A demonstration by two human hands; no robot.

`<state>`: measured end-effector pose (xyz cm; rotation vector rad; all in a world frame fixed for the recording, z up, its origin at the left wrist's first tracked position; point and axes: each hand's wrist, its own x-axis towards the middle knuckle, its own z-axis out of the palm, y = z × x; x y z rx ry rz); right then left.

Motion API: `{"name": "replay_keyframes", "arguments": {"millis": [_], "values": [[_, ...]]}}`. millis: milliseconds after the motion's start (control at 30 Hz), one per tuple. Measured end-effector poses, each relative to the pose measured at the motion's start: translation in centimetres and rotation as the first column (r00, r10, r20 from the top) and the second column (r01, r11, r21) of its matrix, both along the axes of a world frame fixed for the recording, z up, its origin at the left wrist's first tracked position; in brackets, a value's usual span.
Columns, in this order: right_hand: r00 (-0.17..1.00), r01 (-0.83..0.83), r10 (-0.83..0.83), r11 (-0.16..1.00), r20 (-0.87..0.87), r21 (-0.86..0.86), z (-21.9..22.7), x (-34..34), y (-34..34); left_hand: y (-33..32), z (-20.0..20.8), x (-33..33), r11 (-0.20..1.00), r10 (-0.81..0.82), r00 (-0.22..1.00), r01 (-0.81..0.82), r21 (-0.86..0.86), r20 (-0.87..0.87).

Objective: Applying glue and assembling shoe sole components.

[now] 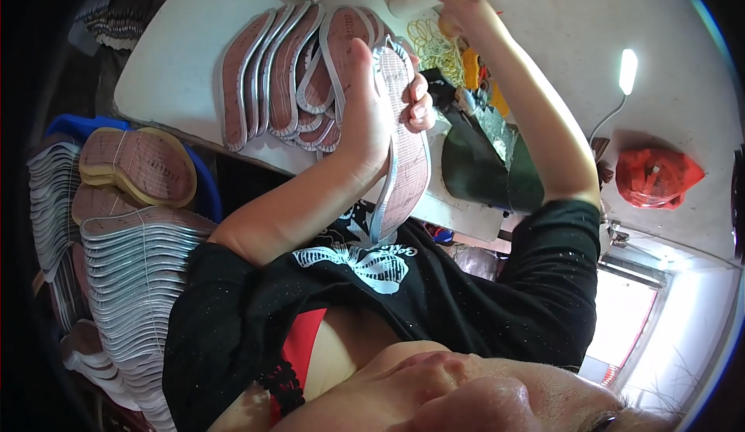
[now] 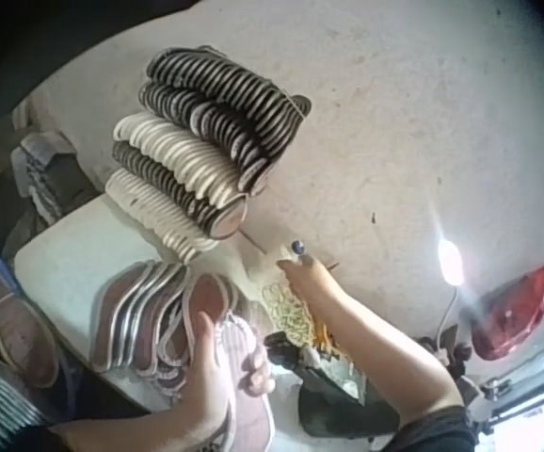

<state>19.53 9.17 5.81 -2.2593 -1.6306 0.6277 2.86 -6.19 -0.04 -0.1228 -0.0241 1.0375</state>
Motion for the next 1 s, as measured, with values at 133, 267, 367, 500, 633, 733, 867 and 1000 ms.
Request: {"name": "replay_keyframes", "arguments": {"millis": [133, 267, 367, 500, 633, 733, 867, 1000], "values": [[0.685, -0.728, 0.607, 0.567, 0.403, 0.384, 4.6, -4.2, -12.5, -0.4, 0.8, 0.3, 1.000, -0.016, 0.997, 0.017, 0.009, -0.077], [0.555, -0.827, 0.592, 0.465, 0.584, 0.316, 4.3, -4.9, -18.9, -1.6, 2.5, 0.4, 0.999, -0.033, 0.972, 0.041, 0.029, -0.232], [0.622, -0.782, 0.568, 0.493, 0.539, 0.382, 3.3, -4.2, -20.3, -2.6, 2.2, 1.3, 0.995, -0.058, 0.984, 0.071, 0.072, -0.168], [0.651, -0.758, 0.539, 0.501, 0.534, 0.418, 2.8, -3.8, -21.4, -4.2, 3.0, 2.0, 0.988, 0.020, 0.976, 0.014, 0.157, -0.215], [0.668, -0.736, 0.481, 0.535, 0.568, 0.414, 3.0, -3.6, -22.2, -5.1, 2.8, 2.8, 0.981, 0.028, 0.982, 0.009, 0.192, -0.188], [0.671, -0.729, 0.441, 0.541, 0.596, 0.421, 2.9, -3.4, -22.8, -5.4, 2.1, 3.5, 0.975, 0.047, 0.976, 0.001, 0.220, -0.213], [0.740, -0.671, 0.458, 0.553, 0.493, 0.494, 2.3, -3.0, -23.9, -6.3, 2.5, 3.3, 0.983, 0.039, 0.957, 0.014, 0.181, -0.286], [0.754, -0.657, 0.475, 0.546, 0.455, 0.519, 2.0, -2.7, -25.2, -6.7, 2.8, 2.7, 0.994, -0.026, 0.953, 0.056, 0.090, -0.302]]}}
